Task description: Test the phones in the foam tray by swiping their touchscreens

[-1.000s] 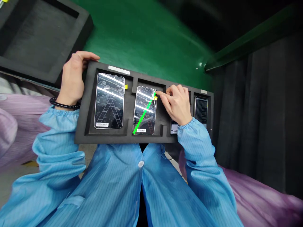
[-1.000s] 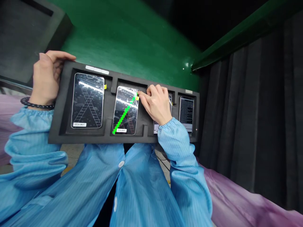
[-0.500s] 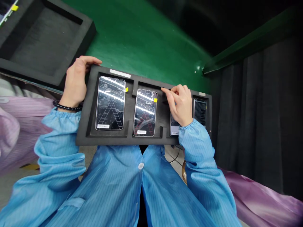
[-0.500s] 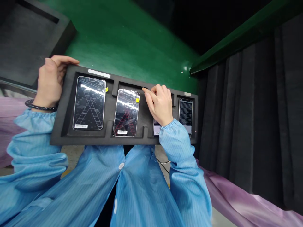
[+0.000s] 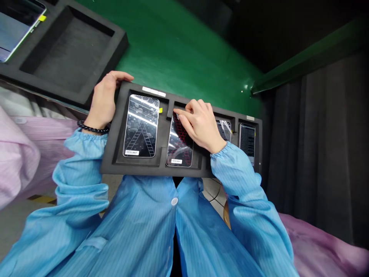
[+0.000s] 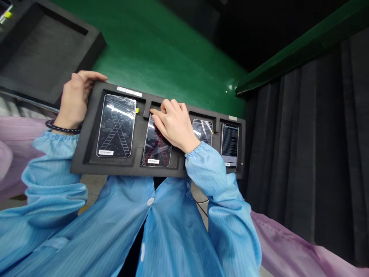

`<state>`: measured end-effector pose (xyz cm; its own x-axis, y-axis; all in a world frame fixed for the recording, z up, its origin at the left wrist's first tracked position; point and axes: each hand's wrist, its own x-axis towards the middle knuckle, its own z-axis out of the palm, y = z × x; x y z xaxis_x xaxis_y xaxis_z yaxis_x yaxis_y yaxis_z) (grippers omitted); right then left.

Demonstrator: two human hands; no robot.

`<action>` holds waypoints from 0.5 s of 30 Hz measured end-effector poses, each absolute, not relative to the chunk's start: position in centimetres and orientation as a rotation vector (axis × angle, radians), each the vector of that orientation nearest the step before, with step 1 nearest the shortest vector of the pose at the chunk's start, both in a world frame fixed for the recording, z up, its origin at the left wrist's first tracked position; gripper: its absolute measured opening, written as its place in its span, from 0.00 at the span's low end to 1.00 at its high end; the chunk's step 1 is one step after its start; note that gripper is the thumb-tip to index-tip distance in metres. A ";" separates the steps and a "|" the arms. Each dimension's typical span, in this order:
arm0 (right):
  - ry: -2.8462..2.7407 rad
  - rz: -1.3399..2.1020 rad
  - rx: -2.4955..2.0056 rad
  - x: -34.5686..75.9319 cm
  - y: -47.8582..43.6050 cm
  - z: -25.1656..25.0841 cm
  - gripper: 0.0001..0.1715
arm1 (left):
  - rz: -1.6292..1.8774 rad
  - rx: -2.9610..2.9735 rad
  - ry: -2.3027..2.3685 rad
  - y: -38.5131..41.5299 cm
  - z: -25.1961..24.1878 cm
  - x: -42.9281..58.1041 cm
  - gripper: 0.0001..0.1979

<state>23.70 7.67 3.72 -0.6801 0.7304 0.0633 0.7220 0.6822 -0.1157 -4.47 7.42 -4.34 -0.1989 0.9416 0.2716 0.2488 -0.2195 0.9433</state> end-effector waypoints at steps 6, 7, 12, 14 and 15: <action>-2.819 0.110 -1.215 23.6 7.5 3.6 0.29 | 1.456 1.448 1.423 7.3 -4.3 -4.5 0.34; -2.822 0.100 -1.216 23.6 7.4 3.6 0.28 | 1.459 1.444 1.421 7.4 -4.3 -4.5 0.33; -2.838 0.066 -1.231 23.8 6.7 3.9 0.28 | 1.489 1.419 1.421 7.5 -4.7 -4.5 0.33; -2.841 0.066 -1.236 23.9 6.4 3.9 0.28 | 1.479 1.410 1.440 7.5 -4.7 -4.5 0.34; -2.842 0.067 -1.233 24.0 6.3 3.9 0.28 | 1.469 1.402 1.458 7.5 -4.6 -4.5 0.34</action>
